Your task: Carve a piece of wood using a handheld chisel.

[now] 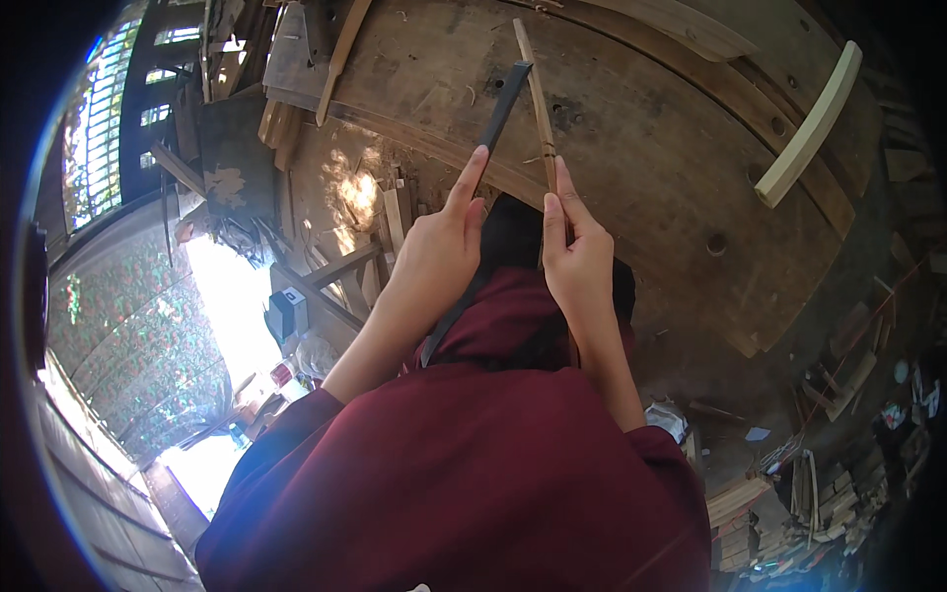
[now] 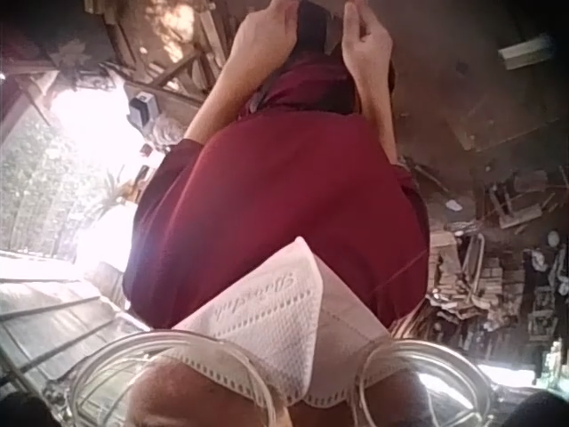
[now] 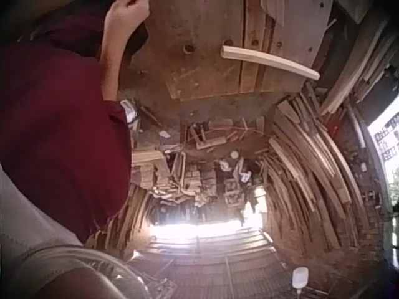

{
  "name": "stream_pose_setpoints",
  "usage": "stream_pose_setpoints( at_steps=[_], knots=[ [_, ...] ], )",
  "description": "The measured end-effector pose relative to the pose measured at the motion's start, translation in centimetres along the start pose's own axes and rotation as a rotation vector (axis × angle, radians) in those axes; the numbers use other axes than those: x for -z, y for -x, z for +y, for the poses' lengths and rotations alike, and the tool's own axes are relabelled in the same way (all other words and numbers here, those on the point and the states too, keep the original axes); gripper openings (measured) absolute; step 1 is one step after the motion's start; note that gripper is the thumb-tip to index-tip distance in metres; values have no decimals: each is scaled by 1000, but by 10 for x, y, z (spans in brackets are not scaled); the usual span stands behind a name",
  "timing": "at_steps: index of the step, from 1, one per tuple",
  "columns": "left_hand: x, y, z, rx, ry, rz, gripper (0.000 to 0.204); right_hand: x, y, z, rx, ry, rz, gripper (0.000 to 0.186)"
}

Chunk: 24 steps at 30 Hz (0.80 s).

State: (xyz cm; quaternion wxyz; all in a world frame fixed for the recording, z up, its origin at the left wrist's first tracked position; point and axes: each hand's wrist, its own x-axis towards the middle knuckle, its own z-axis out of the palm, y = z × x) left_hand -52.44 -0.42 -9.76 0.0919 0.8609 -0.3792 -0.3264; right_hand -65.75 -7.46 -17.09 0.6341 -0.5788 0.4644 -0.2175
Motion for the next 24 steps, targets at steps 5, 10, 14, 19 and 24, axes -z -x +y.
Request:
stream_pose_setpoints(
  at_steps=[5,10,14,19,24],
  knots=[
    [-10,-17,2,-95,96,54,55,5,-5,-3,10,50,83,39],
    [-25,-42,2,-178,35,153,52,8,-9,-3,-26,24,106,39],
    [25,-103,-10,-19,140,188,48,-10,13,20,76,0,6,40],
    [52,-55,-18,93,354,33,50,-2,21,2,28,4,48,40],
    [31,-9,-40,92,397,10,49,1,22,-8,66,337,74,42]
  ],
)
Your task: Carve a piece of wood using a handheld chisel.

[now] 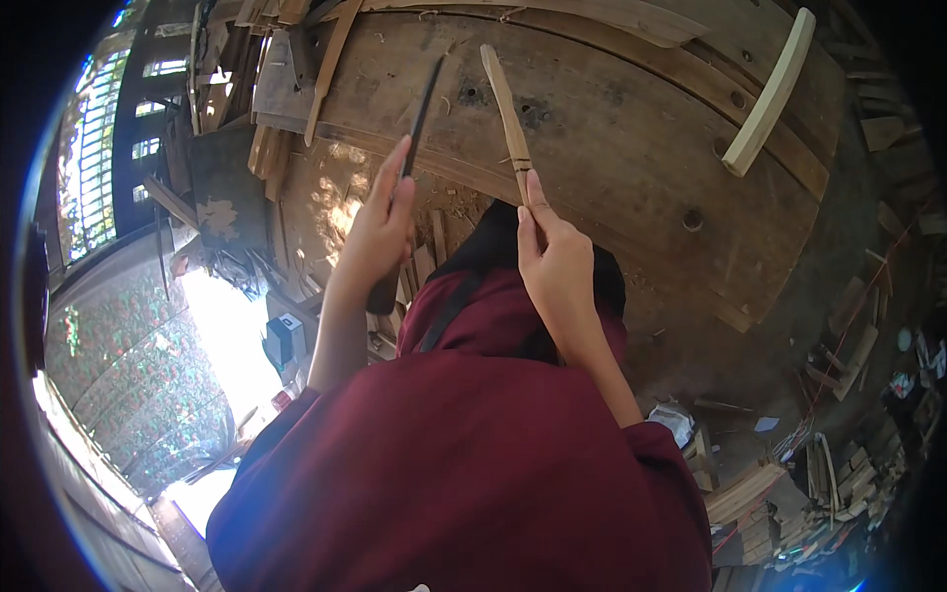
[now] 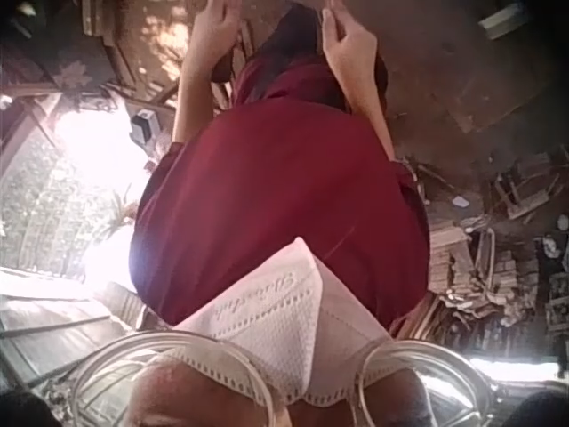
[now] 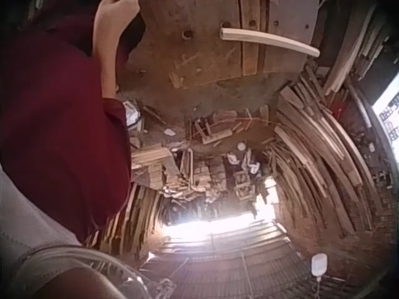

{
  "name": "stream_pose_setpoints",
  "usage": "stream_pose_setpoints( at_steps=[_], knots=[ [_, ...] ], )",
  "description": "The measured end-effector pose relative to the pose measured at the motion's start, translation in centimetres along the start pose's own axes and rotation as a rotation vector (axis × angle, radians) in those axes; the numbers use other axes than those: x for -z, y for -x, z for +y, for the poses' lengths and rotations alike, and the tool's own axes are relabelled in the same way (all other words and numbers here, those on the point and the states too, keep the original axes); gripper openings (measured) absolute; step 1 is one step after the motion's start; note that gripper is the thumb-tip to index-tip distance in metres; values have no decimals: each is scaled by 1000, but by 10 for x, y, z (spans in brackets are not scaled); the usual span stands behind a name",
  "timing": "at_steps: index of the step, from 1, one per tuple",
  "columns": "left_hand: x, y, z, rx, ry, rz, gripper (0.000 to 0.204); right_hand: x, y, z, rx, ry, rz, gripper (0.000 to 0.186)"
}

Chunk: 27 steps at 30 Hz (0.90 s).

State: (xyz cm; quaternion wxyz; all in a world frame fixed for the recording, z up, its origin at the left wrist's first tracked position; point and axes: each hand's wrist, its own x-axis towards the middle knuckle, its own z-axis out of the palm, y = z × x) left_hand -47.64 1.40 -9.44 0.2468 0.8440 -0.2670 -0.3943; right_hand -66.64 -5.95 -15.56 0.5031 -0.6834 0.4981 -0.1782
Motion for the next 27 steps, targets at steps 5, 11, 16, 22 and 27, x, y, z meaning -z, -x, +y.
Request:
stream_pose_setpoints(
  at_steps=[5,11,16,22,27],
  knots=[
    [-25,38,-6,-204,-179,-31,54,-1,-4,-1,32,50,4,42],
    [-37,47,-5,-183,-228,-68,56,-5,-5,-4,52,106,11,41],
    [-48,41,7,-190,-260,-40,57,-7,-10,0,70,101,46,43],
    [-60,28,17,-148,-325,-30,58,0,-19,-4,31,48,79,42],
    [-76,10,13,-175,-284,19,57,5,-20,-5,-8,26,77,41]
  ],
)
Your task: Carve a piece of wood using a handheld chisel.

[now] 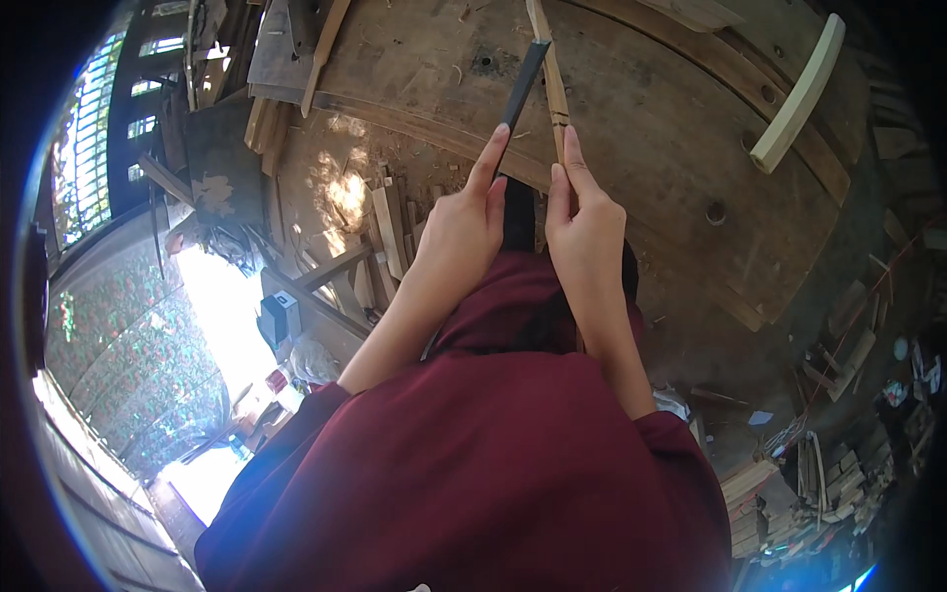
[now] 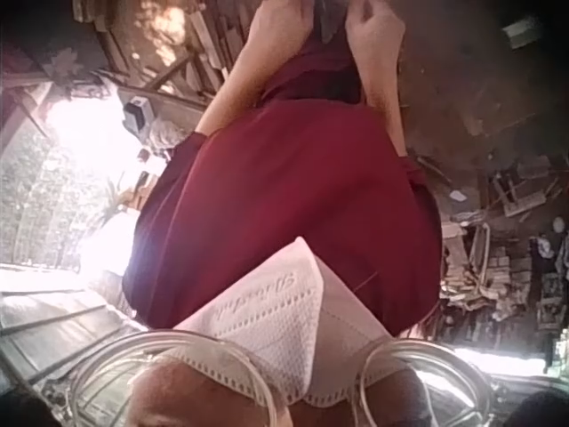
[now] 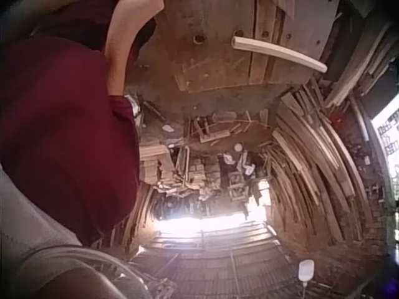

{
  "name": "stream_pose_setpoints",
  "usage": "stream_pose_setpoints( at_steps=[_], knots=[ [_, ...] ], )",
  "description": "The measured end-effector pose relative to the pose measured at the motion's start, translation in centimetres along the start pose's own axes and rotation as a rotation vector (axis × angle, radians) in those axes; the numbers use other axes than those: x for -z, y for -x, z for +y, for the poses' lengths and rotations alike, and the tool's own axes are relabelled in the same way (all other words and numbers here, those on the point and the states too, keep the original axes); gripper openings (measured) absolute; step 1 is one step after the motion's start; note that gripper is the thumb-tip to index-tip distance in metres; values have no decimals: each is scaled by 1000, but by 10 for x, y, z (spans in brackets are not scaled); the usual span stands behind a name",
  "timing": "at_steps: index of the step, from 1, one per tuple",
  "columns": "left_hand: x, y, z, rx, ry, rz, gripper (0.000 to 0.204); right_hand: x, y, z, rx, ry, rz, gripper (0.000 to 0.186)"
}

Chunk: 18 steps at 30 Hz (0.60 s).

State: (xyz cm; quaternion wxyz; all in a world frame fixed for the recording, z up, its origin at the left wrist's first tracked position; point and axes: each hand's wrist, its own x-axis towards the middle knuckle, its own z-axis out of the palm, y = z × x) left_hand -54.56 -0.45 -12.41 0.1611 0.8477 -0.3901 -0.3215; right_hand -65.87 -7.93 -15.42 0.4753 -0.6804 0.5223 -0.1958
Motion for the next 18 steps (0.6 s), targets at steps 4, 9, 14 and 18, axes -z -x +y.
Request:
stream_pose_setpoints(
  at_steps=[4,9,14,18],
  knots=[
    [-4,-27,-8,-53,44,74,54,1,-1,-1,4,51,-14,40],
    [42,-100,-31,-82,114,238,47,-18,28,11,132,-190,-95,39],
    [58,-49,-31,-30,222,133,48,-1,14,19,-6,-240,-192,41],
    [58,-9,-44,169,544,-61,50,16,4,6,-483,-876,-500,47]
  ],
)
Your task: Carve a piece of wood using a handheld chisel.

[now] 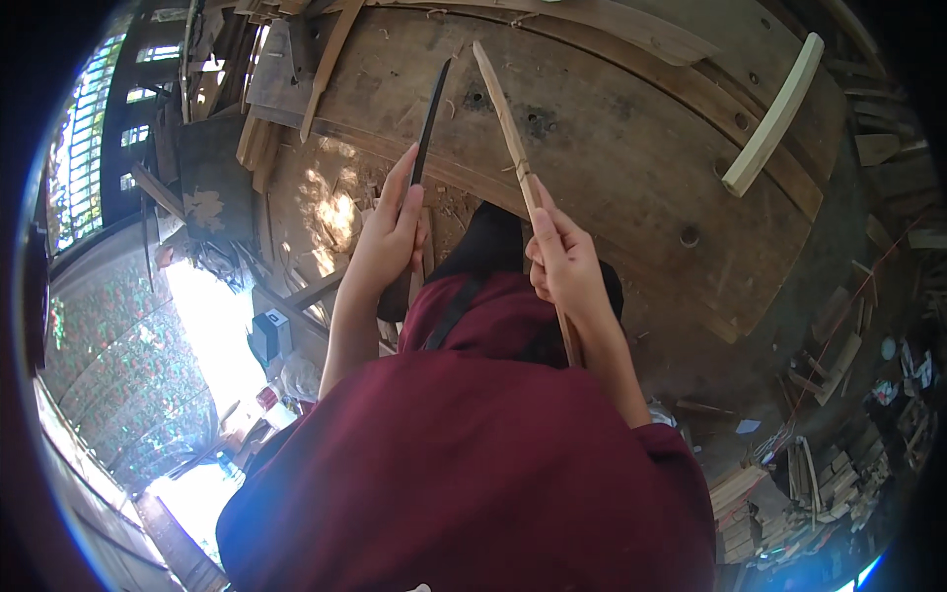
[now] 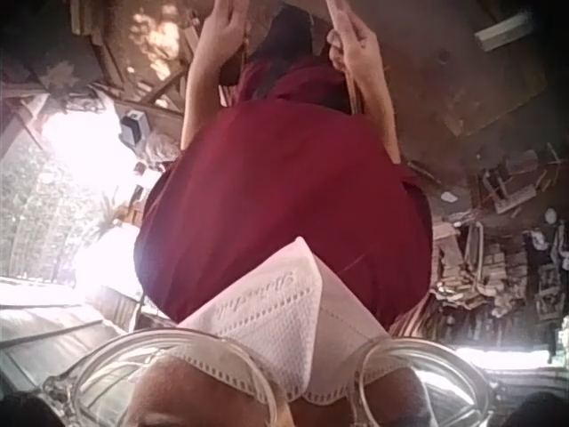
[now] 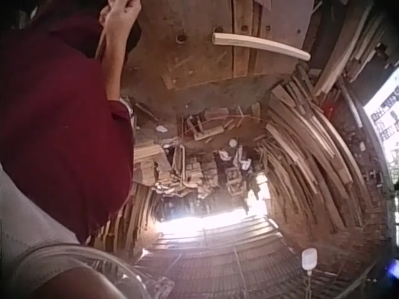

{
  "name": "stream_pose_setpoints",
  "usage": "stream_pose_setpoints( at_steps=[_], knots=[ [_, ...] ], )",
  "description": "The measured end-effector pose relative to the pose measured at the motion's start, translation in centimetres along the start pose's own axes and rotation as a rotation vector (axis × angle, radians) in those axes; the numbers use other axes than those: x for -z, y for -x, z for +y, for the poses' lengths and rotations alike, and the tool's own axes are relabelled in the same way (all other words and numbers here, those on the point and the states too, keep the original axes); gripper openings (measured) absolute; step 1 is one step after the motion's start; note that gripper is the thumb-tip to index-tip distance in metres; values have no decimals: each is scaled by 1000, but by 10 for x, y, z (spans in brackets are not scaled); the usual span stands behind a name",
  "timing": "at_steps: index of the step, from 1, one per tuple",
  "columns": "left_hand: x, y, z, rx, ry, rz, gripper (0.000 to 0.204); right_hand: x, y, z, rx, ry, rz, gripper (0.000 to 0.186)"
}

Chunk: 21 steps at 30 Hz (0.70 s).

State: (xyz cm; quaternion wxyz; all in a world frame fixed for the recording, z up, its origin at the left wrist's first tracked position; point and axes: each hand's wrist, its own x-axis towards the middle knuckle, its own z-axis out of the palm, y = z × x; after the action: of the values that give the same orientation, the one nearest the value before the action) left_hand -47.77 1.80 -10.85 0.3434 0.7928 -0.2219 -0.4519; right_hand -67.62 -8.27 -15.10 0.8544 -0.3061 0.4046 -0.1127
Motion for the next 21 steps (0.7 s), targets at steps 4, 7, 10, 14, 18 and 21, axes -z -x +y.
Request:
stream_pose_setpoints(
  at_steps=[4,7,10,14,18,21],
  knots=[
    [4,15,-13,41,90,-6,50,11,-4,-13,-73,-176,-85,54],
    [6,18,-13,61,100,8,51,17,-11,-14,-84,-208,-96,57],
    [3,19,-3,74,30,-33,51,16,-13,-15,-106,-267,-109,57],
    [-5,21,4,30,-97,-78,51,2,-20,-11,-42,24,51,51],
    [-13,21,9,-70,-279,-58,53,-8,-35,1,365,590,272,41],
    [-16,26,-2,-78,-340,-57,53,-21,-32,-6,366,724,339,38]
  ],
)
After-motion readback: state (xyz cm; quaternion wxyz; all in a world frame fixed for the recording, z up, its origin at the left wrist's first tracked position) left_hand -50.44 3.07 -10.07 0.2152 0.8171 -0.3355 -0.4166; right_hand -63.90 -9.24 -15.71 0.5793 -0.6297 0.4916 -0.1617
